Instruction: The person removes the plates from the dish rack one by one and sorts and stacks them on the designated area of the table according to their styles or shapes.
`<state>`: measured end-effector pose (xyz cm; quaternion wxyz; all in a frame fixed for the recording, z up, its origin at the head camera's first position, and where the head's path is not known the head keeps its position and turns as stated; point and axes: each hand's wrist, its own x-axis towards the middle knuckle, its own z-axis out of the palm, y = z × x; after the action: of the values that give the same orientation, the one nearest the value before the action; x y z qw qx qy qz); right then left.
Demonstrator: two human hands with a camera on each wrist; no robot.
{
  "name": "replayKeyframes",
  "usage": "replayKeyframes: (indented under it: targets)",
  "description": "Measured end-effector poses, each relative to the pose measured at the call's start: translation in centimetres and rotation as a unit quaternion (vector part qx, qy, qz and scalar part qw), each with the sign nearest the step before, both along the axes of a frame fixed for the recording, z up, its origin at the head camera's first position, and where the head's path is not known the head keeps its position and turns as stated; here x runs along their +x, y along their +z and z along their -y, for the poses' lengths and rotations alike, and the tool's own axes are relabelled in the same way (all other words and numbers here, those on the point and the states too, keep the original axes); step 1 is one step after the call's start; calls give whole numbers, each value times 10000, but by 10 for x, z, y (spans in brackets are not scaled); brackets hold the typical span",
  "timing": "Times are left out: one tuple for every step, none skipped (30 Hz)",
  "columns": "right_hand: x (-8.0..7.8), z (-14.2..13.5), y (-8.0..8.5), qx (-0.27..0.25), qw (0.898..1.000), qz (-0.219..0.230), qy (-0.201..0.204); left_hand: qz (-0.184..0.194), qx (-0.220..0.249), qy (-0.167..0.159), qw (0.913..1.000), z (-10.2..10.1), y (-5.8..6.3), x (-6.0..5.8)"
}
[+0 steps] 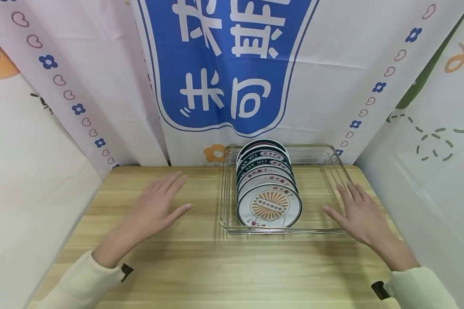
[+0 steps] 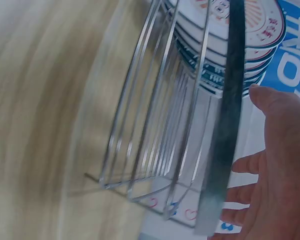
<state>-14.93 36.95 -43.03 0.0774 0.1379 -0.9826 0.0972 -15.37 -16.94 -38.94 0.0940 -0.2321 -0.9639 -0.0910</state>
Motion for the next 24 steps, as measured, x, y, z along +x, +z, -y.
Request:
replayKeyframes:
  targets:
    - [1, -2, -3, -21, 10000, 33, -36, -39, 9, -35, 10000, -4, 0, -1]
    - [1, -4, -5, -51, 9999, 76, -67, -76, 19, -71, 9999, -8, 1, -2]
    - [2, -6, -7, -95, 9998, 111, -103, -119, 35, -112, 9999, -12, 2, -2]
    - [2, -7, -9, -136, 9997, 140, -128, -148, 49, -161, 9997, -16, 2, -3]
    - [3, -9, -11, -170, 9996, 152, -151, -165, 67, -213, 9996, -20, 2, -4]
    - [3, -11, -13, -196, 9995, 165, -156, -184, 84, -264, 9994, -24, 3, -4]
    - [4, -13, -15, -219, 9995, 175, -145, -195, 89, -307, 9993, -28, 4, -5]
    - [5, -15, -17, -224, 9995, 184, -134, -205, 118, -366, 9990, -33, 4, -5]
    - [6, -16, -18, -213, 9995, 193, -121, -223, 136, -432, 9987, -37, 5, -6]
    - [7, -17, -20, -179, 9996, 201, -109, -230, 164, -491, 9984, -42, 5, -7]
    - [8, -18, -21, -165, 9995, 231, -110, -241, 193, -555, 9980, -47, 5, -8]
    - [9, -19, -23, -156, 9994, 272, -119, -258, 223, -623, 9975, -52, 6, -9]
    - [9, -19, -24, -136, 9993, 310, -130, -262, 246, -690, 9970, -57, 6, -10]
    - [10, -19, -25, -137, 9992, 350, -151, -269, 266, -754, 9964, -62, 6, -11]
    - [10, -19, -27, -180, 9989, 401, -172, -286, 267, -798, 9960, -66, 6, -11]
    - [10, -19, -28, -223, 9987, 429, -188, -285, 262, -828, 9958, -70, 5, -12]
    - [10, -19, -29, -279, 9984, 456, -199, -289, 257, -859, 9956, -74, 5, -13]
    - [10, -19, -30, -321, 9983, 451, -197, -284, 257, -878, 9954, -77, 4, -14]
    - [9, -19, -32, -360, 9982, 434, -194, -267, 257, -907, 9952, -81, 4, -14]
    - [9, -19, -33, -412, 9982, 402, -194, -264, 255, -930, 9950, -84, 3, -15]
    - [10, -19, -34, -452, 9981, 368, -193, -242, 270, -962, 9947, -87, 2, -16]
    - [10, -19, -35, -478, 9982, 314, -187, -199, 290, -1000, 9944, -91, 1, -17]
    - [10, -19, -37, -496, 9983, 250, -185, -165, 295, -1036, 9940, -94, 1, -18]
    - [10, -19, -38, -524, 9983, 181, -172, -127, 285, -1071, 9938, -97, 0, -19]
